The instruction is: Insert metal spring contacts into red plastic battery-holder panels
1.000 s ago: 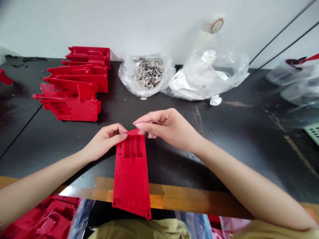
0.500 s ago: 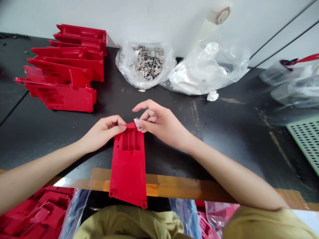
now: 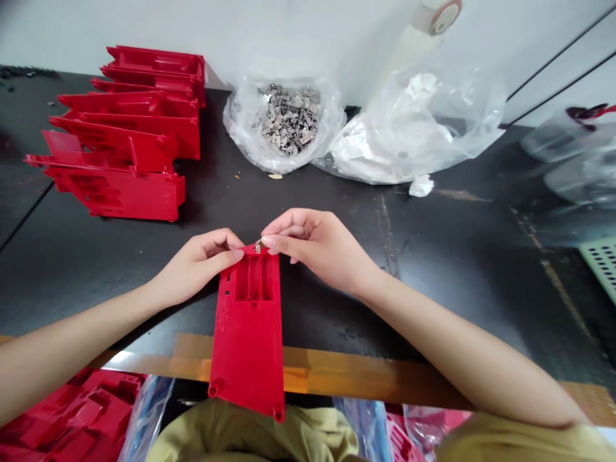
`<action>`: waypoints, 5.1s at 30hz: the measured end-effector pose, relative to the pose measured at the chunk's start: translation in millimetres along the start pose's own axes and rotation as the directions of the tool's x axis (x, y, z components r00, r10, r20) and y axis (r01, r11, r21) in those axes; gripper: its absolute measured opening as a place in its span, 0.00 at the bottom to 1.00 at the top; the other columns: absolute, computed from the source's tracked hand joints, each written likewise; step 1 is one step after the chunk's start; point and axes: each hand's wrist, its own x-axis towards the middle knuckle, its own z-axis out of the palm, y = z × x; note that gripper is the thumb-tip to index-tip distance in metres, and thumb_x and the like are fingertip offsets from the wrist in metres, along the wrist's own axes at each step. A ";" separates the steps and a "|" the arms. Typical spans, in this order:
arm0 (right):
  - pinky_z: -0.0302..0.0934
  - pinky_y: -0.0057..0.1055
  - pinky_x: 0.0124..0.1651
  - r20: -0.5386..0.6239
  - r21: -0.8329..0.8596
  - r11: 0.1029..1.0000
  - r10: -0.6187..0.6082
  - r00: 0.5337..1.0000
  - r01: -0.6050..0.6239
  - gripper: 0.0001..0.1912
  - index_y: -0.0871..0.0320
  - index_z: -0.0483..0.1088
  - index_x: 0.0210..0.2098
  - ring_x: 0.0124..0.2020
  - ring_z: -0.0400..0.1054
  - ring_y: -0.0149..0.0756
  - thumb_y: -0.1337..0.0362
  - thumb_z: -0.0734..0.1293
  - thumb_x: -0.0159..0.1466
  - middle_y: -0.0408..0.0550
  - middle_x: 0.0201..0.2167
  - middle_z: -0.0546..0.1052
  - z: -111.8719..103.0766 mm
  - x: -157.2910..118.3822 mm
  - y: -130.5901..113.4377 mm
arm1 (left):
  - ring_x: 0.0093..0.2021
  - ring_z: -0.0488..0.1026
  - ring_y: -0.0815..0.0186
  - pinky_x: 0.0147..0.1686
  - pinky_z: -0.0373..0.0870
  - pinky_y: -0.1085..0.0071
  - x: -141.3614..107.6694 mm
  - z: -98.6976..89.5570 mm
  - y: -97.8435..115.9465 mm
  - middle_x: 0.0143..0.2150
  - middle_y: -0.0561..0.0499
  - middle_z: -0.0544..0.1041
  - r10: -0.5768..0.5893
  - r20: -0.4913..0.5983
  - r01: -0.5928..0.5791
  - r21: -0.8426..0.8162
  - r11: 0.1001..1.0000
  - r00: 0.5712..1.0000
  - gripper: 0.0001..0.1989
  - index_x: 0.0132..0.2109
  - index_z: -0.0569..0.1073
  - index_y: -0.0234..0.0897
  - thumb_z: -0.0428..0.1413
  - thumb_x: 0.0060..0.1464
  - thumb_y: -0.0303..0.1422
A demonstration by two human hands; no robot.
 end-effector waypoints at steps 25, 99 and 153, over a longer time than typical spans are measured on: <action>0.66 0.22 0.36 0.125 -0.661 0.673 -0.337 0.933 0.332 0.05 0.57 0.68 0.36 0.34 0.70 0.27 0.71 0.63 0.68 0.44 0.34 0.74 7.4 -27.0 -4.6 | 0.30 0.70 0.71 0.29 0.64 0.75 -14.0 5.9 -3.8 0.31 0.55 0.74 0.124 -0.061 -0.100 0.304 0.947 0.990 0.07 0.36 0.74 0.39 0.53 0.62 0.34; 0.60 0.36 0.30 -0.343 -0.795 0.496 0.109 0.933 -0.350 0.33 0.56 0.70 0.35 0.26 0.67 0.40 0.31 0.59 0.56 0.49 0.27 0.73 -69.7 -87.9 44.4 | 0.26 0.63 0.72 0.26 0.60 0.75 -11.7 12.0 3.6 0.26 0.58 0.67 -0.023 -0.063 0.031 0.136 0.990 0.998 0.08 0.31 0.63 0.38 0.57 0.47 0.31; 0.60 0.26 0.22 -0.139 -0.207 0.652 -0.758 0.638 0.730 0.10 0.53 0.57 0.31 0.22 0.68 0.28 0.74 0.61 0.57 0.39 0.24 0.68 38.2 -4.4 -7.1 | 0.36 0.73 0.67 0.35 0.66 0.71 -13.3 11.0 -6.5 0.38 0.55 0.78 0.191 -0.035 -0.168 0.333 0.928 0.981 0.09 0.42 0.77 0.41 0.54 0.55 0.31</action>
